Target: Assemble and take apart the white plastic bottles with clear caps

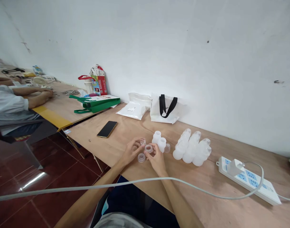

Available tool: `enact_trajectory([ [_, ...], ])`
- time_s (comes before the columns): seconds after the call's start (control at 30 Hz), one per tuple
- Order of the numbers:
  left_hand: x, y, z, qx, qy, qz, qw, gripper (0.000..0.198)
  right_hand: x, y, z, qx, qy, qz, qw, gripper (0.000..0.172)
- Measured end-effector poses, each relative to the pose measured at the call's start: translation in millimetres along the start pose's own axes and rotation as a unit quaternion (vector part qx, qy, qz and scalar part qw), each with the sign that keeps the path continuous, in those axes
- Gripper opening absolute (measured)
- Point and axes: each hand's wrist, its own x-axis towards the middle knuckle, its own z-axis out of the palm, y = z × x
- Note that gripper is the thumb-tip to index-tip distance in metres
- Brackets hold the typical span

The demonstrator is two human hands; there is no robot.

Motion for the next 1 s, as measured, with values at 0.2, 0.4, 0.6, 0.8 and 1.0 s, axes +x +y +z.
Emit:
enact_trajectory([
  [0.2,4.0,-2.3,-2.1,-0.03,0.081,-0.09,0.992,0.04,0.2,-5.7,-2.3,-0.018,0.02,-0.019,0.999,0.045],
  [0.4,5.9,-3.1,-0.2,-0.045,0.035,-0.111,0.992,0.041,-3.3,-8.3,0.8,0.051,0.002,-0.059,0.997,0.04],
  [0.6,3.2,2.7,0.0,-0.054,-0.042,-0.039,0.997,0.035,-3.2,0.3,4.0,0.064,-0.035,-0.063,0.995,0.036],
  [0.8,1.6,10.9,-2.5,-0.022,-0.103,0.054,0.993,0.037,2.9,0.0,-3.5,0.035,-0.014,-0.048,0.998,0.048],
  [1.0,0.6,-2.8,0.9,0.063,-0.101,0.097,0.988,0.032,1.2,2.5,-2.3,0.098,-0.01,-0.003,0.995,0.055],
])
